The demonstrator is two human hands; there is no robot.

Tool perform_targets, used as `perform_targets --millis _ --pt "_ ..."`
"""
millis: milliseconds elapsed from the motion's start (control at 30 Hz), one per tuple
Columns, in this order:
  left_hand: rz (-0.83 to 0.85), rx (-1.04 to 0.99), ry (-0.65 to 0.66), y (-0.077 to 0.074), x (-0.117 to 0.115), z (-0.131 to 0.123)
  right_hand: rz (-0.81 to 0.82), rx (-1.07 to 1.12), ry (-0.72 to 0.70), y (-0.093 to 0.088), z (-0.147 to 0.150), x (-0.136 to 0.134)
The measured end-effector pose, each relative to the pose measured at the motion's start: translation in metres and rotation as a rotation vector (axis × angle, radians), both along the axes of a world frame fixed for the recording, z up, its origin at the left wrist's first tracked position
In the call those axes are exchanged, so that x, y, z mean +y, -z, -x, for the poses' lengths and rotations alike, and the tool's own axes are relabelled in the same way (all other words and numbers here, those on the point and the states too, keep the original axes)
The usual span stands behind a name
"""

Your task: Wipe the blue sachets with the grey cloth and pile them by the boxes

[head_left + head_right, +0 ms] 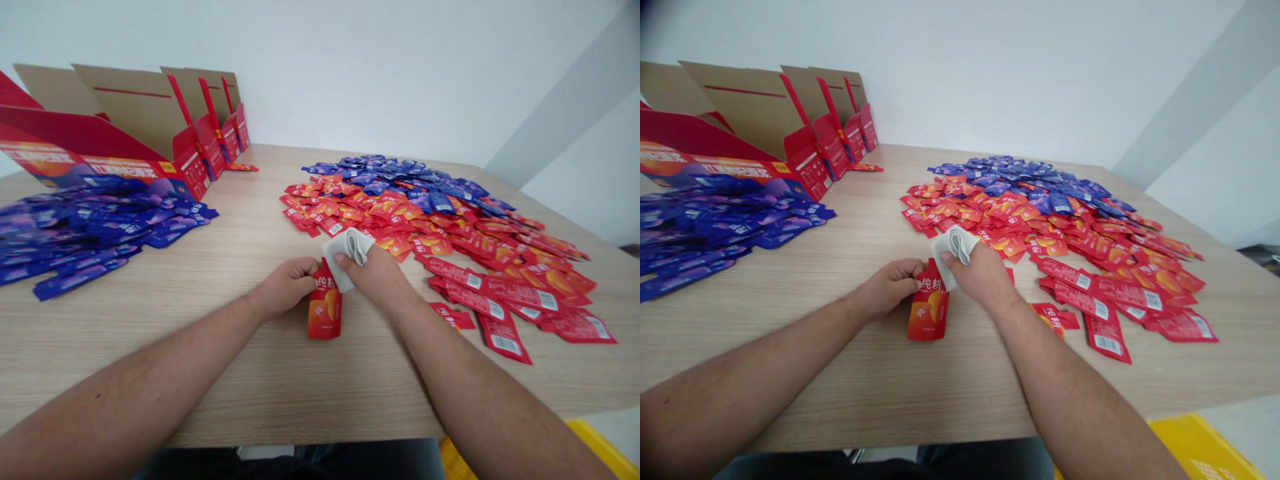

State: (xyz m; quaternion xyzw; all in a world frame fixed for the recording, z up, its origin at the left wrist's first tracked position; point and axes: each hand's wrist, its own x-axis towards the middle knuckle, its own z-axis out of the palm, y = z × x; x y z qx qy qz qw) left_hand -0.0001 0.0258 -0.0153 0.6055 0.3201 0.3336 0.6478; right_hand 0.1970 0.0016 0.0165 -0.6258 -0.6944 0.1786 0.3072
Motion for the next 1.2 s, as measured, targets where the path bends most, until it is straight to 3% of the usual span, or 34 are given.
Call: perform_targets --millis 167,300,433,567,733,867,1000,1133,1200 --pt "-0.019 0.028 0.041 0.001 0.000 0.000 -0.002 -0.027 -0.103 -0.001 0.001 0.000" --pt "0.144 -0.051 -0.099 0.003 0.000 -0.003 -0.017 -0.010 -0.007 0.001 0.002 -0.001" --pt "0.285 -0.099 -0.146 -0.001 0.001 -0.004 0.012 -0.050 -0.185 0.001 0.004 -0.003" --pt "0.350 -0.169 -0.157 -0.007 0.000 -0.004 0.000 -0.041 -0.070 0.000 0.007 -0.006" --pt "0.341 -0.244 -0.252 -0.011 -0.001 -0.005 -0.035 -0.101 -0.374 0.006 0.010 -0.011" --pt "0.374 -0.234 -0.233 -0.013 0.000 -0.006 -0.050 -0.139 -0.231 0.008 0.011 -0.009" --pt "0.335 -0.261 -0.317 -0.014 0.000 -0.008 -0.041 -0.218 -0.361 0.006 0.012 -0.010" --pt "0.365 -0.255 -0.337 -0.015 -0.001 -0.009 -0.066 -0.161 -0.200 0.005 0.009 -0.009" --pt "0.364 -0.265 -0.360 -0.017 0.000 -0.010 -0.056 -0.160 -0.241 0.005 0.008 -0.008"
